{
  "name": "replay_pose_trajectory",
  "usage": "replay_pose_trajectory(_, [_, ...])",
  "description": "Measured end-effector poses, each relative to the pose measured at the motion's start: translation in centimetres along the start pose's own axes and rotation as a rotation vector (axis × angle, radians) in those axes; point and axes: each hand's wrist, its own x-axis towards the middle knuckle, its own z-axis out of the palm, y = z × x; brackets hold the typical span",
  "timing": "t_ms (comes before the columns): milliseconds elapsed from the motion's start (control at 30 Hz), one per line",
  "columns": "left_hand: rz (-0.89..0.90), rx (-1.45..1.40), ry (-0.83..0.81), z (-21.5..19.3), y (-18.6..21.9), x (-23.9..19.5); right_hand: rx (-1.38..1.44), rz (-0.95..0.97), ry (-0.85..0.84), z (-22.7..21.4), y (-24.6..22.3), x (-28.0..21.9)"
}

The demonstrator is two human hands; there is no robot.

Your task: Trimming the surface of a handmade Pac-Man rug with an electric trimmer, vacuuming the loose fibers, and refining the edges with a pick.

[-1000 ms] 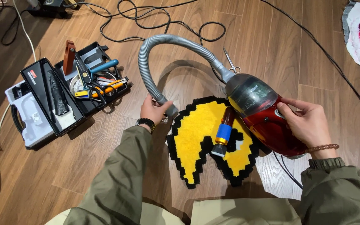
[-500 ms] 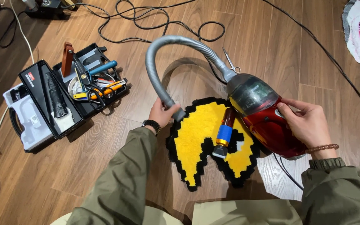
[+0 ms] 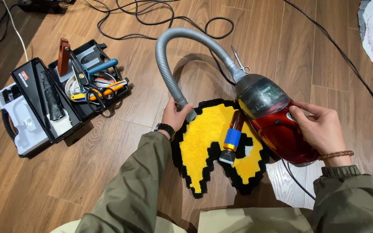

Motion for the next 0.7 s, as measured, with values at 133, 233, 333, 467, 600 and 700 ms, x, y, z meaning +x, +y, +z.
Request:
replay_pose_trajectory(133, [-0.119,0.086,-0.137,0.0,0.8,-0.5,0.014,-0.004,-0.001,-0.1,-0.2,0.0])
replay_pose_trajectory(233, [-0.173,0.042,-0.369,-0.6,0.4,-0.4,0.038,0.018,0.001,0.1,-0.1,0.1])
replay_pose_trajectory(333, [-0.149,0.057,-0.259,-0.9,0.5,0.4,0.026,0.007,0.011,-0.1,-0.2,0.0])
replay_pose_trajectory(467, [0.01,0.03,0.032,0.1,0.2,1.5,0.005,0.049,0.017,-0.8,0.3,0.1])
replay_pose_trajectory(600, [0.078,0.074,-0.005,1.5,-0.5,2.0,0.039,0.09,0.025,-1.1,1.5,0.7])
replay_pose_trajectory(700, [0.145,-0.03,-0.055,0.5,0.4,2.2,-0.02,0.081,0.045,-1.8,1.8,0.9])
